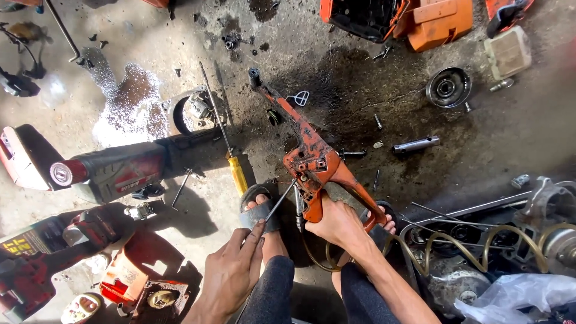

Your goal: Repairing a chainsaw by assembling the handle and routing the throttle cable.

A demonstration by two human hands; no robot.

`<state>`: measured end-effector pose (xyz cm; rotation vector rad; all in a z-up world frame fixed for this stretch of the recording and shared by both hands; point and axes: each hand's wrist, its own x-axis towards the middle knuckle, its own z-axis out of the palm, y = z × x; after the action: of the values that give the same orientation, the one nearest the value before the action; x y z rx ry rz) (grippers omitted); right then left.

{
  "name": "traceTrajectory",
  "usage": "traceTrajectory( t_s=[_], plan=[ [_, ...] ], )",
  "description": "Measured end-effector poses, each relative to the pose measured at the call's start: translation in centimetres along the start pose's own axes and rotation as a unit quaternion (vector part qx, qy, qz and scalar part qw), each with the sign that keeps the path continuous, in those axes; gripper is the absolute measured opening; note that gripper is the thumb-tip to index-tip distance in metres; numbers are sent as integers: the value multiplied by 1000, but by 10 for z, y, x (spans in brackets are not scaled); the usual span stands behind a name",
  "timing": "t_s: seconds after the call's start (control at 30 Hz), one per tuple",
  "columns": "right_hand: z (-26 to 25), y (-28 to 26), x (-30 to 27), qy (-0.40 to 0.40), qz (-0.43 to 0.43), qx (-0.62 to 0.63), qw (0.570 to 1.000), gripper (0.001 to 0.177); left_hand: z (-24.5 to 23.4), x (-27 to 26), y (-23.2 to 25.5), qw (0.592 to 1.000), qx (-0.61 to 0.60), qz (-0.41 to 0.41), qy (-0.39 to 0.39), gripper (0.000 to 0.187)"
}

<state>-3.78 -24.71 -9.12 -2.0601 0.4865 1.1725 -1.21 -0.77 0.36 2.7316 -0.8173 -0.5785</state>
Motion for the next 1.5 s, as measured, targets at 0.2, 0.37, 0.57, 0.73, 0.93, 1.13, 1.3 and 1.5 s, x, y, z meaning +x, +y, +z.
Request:
traceTrajectory(
  t_s=[0.2,0.37,0.57,0.73,0.93,1.13,1.3,1.5],
  plan=[
    [1,0,2,-6,7,-6,1000,53,15,-5,2,998,-1,-5,63,44],
    [2,1,1,4,0,-1,1000,55,23,-10,1,996,-13,-2,92,44],
    [3,1,3,0,6,-12,1000,51,24,-11,3,994,-5,0,106,45],
    [5,3,4,11,-3,-13,1000,52,25,-11,3,994,-2,1,107,44],
    [8,7,7,15,-9,-26,1000,52,37,-15,8,993,-30,-25,109,44],
    [11,8,6,21,-19,-27,999,53,28,-9,18,987,-78,-69,120,39],
    [5,2,0,6,-11,-20,1000,48,-6,16,16,976,-113,-169,81,37],
    [7,3,3,9,-11,-34,999,54,-30,36,31,975,101,-112,-161,50]
  ],
)
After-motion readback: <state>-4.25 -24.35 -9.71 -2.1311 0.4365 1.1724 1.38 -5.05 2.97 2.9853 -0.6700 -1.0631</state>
